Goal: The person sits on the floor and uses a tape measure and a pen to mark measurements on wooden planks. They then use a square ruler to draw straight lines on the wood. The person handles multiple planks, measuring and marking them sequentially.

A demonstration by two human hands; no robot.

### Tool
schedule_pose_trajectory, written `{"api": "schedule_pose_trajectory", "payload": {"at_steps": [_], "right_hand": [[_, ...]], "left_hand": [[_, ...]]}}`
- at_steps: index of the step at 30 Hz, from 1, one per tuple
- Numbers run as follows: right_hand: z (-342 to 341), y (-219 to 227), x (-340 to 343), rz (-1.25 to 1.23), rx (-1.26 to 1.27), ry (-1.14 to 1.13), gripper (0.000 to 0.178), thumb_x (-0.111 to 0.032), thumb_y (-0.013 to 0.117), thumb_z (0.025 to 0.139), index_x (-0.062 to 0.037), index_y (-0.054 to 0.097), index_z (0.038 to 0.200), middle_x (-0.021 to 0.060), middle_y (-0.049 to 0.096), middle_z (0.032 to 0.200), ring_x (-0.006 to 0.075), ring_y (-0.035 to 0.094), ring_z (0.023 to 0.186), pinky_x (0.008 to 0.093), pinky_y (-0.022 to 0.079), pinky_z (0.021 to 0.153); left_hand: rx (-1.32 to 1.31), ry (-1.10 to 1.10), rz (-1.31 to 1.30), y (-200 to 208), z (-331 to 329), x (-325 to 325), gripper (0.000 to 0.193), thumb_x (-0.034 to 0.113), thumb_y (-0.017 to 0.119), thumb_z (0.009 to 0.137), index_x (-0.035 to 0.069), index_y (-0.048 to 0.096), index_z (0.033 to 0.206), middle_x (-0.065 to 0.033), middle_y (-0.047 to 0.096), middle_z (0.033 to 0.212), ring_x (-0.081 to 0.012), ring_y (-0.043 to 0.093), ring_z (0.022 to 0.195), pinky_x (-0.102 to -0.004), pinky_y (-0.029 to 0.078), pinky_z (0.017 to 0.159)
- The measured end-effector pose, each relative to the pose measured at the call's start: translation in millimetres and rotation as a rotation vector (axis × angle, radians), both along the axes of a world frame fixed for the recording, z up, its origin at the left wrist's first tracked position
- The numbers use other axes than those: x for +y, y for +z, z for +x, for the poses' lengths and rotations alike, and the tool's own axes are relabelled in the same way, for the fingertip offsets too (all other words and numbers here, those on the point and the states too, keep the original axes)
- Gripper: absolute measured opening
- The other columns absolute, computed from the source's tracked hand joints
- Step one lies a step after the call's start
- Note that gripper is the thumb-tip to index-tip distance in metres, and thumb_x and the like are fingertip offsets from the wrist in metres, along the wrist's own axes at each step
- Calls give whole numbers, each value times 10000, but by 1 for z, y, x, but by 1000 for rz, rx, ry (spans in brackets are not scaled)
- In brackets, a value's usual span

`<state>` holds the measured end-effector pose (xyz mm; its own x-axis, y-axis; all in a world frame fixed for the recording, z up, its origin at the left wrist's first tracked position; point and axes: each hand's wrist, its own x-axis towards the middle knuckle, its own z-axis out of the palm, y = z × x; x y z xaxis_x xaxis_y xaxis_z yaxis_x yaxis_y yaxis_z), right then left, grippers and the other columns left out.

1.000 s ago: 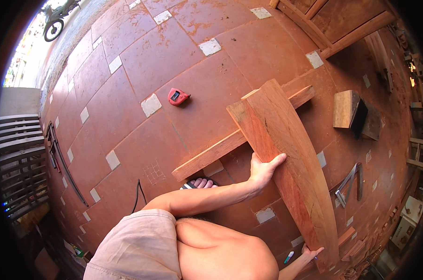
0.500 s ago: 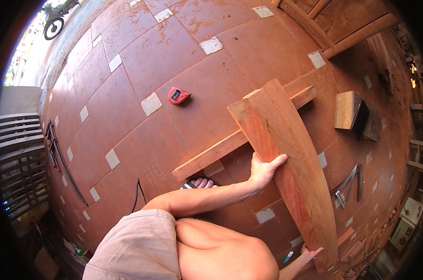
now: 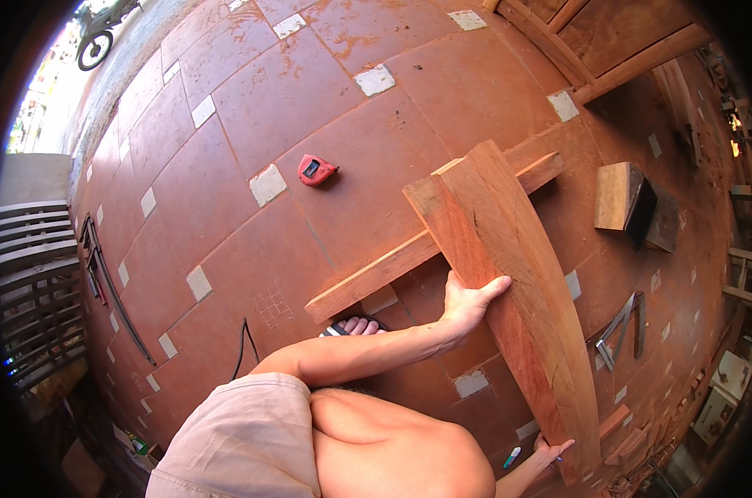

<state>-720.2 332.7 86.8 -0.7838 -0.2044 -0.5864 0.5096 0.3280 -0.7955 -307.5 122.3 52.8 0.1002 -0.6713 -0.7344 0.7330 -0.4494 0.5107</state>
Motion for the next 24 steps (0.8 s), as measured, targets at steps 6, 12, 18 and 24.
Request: {"api": "schedule_pose_trajectory", "payload": {"at_steps": [6, 12, 18, 24], "right_hand": [[3, 0, -2, -1, -5, -2, 802, -636, 598, 1002, -115, 441, 1591, 226, 503, 1571, 421, 497, 1411, 586, 436, 1158], [4, -1, -1, 11, -2, -1, 784, -631, 589, 1012, -121, 443, 1590, 228, 506, 1567, 420, 502, 1406, 582, 443, 1154], [7, 5, -1, 30, -1, 1, 766, -625, 579, 1022, -128, 446, 1590, 231, 508, 1563, 420, 507, 1400, 577, 450, 1150], [8, 13, -12, 19, 26, -15, 748, -620, 569, 1033, -135, 449, 1590, 234, 511, 1559, 419, 513, 1395, 573, 458, 1145]], "left_hand": [[4, -6, -8, 0, 1, 0, 873, 272, 945, 824, -13, 399, 1442, -168, 592, 1420, -264, 570, 1340, -429, 471, 1163], [-17, -18, 31, 0, 0, 0, 852, 302, 935, 834, -12, 412, 1429, -158, 598, 1406, -258, 576, 1326, -419, 469, 1158], [24, -21, -43, -4, 0, 2, 839, 301, 934, 835, -1, 424, 1428, -146, 602, 1413, -254, 575, 1324, -420, 470, 1151], [-12, -146, -3, -10, 2, 9, 771, 379, 891, 882, 34, 479, 1434, -127, 618, 1397, -242, 603, 1275, -450, 512, 1077]]}}
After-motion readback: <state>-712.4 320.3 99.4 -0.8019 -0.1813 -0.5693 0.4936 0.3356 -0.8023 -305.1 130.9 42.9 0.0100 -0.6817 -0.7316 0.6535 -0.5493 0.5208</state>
